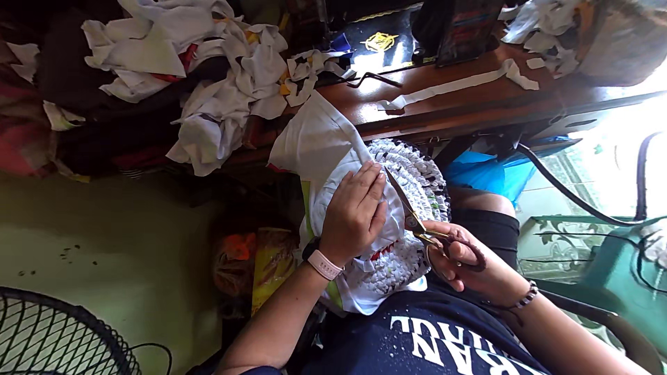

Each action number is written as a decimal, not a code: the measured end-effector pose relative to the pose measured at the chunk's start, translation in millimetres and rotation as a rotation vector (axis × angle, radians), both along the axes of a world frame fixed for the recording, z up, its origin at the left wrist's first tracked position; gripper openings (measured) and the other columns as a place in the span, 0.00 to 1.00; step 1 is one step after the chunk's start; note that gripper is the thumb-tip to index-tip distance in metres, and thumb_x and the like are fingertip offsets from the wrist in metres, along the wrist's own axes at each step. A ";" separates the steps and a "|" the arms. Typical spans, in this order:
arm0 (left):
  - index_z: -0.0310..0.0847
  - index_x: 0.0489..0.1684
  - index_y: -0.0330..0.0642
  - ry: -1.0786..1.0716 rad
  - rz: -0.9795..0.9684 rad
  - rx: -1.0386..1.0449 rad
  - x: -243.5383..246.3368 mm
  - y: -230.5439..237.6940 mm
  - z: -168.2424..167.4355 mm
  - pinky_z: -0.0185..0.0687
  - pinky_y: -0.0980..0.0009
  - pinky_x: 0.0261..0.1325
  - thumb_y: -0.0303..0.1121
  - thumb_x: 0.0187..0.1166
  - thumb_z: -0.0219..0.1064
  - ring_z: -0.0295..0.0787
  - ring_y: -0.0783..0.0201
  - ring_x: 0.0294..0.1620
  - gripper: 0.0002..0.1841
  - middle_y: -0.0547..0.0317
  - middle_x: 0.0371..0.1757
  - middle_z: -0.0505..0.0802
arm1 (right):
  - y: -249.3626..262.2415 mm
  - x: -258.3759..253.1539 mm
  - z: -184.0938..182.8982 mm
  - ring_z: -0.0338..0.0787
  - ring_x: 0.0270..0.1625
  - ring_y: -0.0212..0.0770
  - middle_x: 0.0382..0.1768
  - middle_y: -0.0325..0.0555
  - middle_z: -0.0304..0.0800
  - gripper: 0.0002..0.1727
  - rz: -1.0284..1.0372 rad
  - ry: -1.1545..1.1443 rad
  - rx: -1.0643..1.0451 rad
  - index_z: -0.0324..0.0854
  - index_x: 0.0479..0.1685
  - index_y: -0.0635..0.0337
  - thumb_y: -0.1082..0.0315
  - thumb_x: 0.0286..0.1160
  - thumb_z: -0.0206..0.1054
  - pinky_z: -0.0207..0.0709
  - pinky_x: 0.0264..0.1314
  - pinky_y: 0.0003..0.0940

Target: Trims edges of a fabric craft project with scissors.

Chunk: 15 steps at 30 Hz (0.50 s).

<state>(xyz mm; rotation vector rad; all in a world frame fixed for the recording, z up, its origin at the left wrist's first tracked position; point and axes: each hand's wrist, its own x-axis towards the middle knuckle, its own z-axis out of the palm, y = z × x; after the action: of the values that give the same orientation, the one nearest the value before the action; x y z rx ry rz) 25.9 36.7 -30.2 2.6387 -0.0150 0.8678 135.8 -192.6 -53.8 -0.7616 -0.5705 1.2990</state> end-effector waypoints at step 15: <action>0.87 0.66 0.33 -0.054 0.017 -0.024 -2.5 -6.4 0.1 0.65 0.47 0.88 0.32 0.81 0.63 0.74 0.49 0.85 0.19 0.43 0.74 0.87 | -1.1 -0.7 0.6 0.84 0.18 0.23 0.23 0.30 0.87 0.33 0.010 0.040 0.008 0.80 0.73 0.50 0.42 0.73 0.73 0.80 0.18 0.17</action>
<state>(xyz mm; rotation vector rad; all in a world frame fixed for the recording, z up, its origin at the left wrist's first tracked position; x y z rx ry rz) 23.4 30.2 -30.1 2.5958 0.0039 0.9389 135.1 -193.6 -53.2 -0.7249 -0.5480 1.3177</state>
